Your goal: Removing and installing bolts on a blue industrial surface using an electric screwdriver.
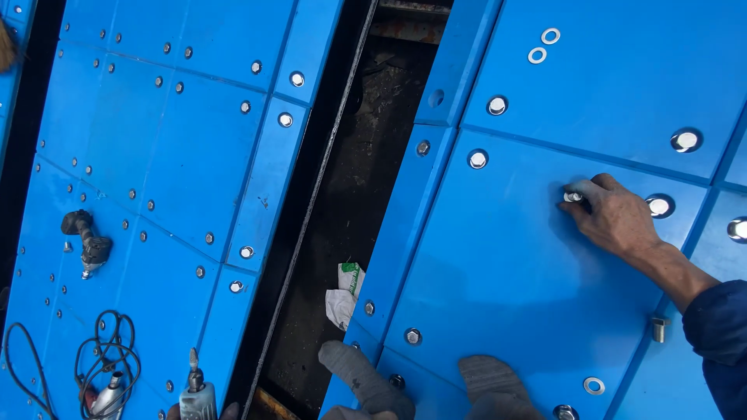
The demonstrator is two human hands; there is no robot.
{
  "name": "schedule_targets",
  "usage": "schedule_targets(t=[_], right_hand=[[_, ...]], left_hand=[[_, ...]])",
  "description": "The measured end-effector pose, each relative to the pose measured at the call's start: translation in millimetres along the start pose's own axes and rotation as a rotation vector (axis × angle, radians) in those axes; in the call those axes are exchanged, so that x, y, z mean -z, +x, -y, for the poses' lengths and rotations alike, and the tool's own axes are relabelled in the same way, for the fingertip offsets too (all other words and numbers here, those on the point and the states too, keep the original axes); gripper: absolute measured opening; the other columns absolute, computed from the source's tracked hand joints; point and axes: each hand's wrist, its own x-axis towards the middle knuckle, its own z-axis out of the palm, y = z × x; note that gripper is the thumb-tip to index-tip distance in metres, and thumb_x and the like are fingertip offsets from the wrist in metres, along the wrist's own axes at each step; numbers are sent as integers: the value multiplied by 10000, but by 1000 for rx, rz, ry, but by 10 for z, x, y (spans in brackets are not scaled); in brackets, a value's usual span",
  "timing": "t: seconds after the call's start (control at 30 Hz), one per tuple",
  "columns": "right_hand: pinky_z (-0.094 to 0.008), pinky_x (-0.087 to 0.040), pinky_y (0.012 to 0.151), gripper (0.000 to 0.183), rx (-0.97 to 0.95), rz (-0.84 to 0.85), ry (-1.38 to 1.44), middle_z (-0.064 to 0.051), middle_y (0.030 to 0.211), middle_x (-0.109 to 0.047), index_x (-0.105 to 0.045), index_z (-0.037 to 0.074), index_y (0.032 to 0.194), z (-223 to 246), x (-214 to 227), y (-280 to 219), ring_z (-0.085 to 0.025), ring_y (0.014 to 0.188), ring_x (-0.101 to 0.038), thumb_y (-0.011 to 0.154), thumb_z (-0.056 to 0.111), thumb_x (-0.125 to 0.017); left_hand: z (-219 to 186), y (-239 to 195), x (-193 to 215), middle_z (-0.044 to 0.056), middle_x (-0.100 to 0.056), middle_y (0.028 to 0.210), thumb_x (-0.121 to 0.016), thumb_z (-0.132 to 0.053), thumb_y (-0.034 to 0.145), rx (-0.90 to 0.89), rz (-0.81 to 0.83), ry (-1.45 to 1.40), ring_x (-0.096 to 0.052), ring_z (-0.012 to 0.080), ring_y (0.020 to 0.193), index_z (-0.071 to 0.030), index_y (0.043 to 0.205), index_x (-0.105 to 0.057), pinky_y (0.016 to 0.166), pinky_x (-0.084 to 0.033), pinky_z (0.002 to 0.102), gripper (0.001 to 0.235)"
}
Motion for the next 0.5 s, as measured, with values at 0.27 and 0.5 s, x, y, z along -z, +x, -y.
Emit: schedule_targets(t=[0.27, 0.5], right_hand=[[-390, -591, 880, 383, -169, 65, 317, -80, 1197, -662, -724, 182, 1269, -569, 228, -344, -259, 1014, -696, 950, 375, -636], [-454, -597, 958, 382, -694, 187, 624, -80, 1142, -731, -728, 153, 1245, -313, 1318, -701, -264, 1045, -727, 994, 419, -620]], left_hand=[[-4969, -866, 2315, 234, -664, 586, -736, -524, 837, -561, 212, 2, -730, 345, 515, 169, 1172, -543, 451, -585, 457, 793], [-6872, -725, 1852, 199, -694, 698, -678, -519, 906, -1074, 268, 177, -733, 318, 602, 126, 1256, -531, 520, -599, 442, 749]])
